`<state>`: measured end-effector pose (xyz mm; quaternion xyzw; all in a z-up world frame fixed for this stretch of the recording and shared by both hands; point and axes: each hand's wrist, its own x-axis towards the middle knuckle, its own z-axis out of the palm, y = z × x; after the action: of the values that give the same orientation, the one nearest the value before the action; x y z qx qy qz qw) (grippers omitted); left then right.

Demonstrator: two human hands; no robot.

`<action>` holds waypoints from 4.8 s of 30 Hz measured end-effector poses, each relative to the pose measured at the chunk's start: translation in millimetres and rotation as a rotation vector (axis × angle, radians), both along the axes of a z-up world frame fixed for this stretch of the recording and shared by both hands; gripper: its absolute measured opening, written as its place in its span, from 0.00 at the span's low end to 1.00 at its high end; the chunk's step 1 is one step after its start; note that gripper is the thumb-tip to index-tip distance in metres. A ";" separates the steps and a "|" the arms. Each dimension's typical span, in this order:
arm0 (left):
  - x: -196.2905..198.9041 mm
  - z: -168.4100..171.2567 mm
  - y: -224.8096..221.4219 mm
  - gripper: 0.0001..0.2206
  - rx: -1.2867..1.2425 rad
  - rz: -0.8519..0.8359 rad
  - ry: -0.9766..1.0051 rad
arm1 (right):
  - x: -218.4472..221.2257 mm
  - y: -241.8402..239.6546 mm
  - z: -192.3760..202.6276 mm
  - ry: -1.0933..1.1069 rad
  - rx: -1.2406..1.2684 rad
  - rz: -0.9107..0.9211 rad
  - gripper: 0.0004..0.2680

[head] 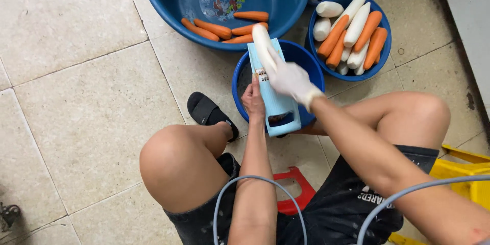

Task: The recorder uses a hand-held mandoline grater to shred carrots and radishes into a bowl.

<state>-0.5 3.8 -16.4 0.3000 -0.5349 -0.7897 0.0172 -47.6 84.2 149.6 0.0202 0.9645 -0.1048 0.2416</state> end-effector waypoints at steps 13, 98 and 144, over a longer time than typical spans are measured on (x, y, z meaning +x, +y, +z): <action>3.0 4.7 -0.8 0.25 -0.008 -0.038 -0.057 | 76.8 7.2 44.6 -0.158 -0.041 0.108 0.27; -3.2 4.0 7.0 0.21 0.321 -0.014 0.119 | 93.3 122.4 -22.2 0.117 -0.482 -0.608 0.15; 5.1 51.1 -15.7 0.24 0.138 -0.103 0.027 | 121.6 29.6 29.7 0.134 -0.057 0.068 0.26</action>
<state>4.7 -11.9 34.7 0.2618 -0.4935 -0.8286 -0.0367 74.0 113.7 179.3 -0.0265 0.9752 -0.1252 0.1803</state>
